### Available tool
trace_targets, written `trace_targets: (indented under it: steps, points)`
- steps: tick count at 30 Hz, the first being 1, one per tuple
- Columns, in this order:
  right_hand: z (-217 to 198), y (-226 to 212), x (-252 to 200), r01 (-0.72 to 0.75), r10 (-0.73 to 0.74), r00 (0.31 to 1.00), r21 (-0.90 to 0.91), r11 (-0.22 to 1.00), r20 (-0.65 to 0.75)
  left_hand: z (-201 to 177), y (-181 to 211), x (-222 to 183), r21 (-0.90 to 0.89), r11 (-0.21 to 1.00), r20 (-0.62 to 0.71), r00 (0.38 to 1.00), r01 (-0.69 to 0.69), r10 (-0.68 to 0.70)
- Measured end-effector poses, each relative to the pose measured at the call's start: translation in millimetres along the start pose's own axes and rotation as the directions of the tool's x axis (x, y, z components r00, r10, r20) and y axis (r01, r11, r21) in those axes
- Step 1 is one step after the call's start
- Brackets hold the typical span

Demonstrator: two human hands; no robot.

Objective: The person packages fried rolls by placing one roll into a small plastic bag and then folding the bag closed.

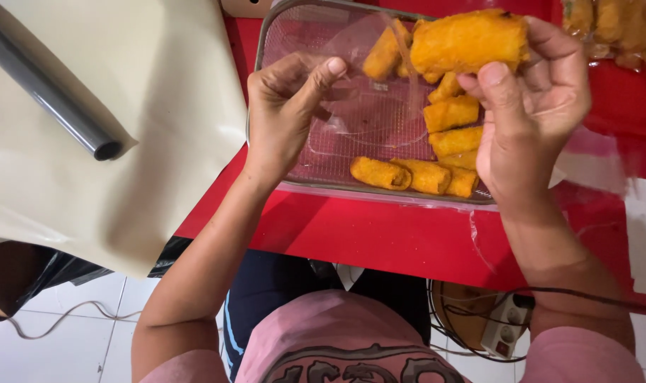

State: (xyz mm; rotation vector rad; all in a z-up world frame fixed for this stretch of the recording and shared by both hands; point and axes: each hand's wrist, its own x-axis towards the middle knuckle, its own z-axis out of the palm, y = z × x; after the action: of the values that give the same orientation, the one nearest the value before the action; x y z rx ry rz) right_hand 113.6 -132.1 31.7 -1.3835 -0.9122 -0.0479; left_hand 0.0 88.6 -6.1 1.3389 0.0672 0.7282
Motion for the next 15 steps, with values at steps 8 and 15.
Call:
trace_targets:
  steps: [8, 15]
  points:
    - [-9, -1, 2, -0.012, 0.012, 1.000, -0.005, 1.000, 0.003, 1, 0, -1, -0.114, 0.993, 0.073, 0.996, -0.037, 0.046]
    - [-32, 17, 25, -0.035, 0.072, 0.980, -0.192, 0.981, 0.188, -5, 3, -2, -0.125, 0.988, 0.064, 0.993, -0.092, 0.101]
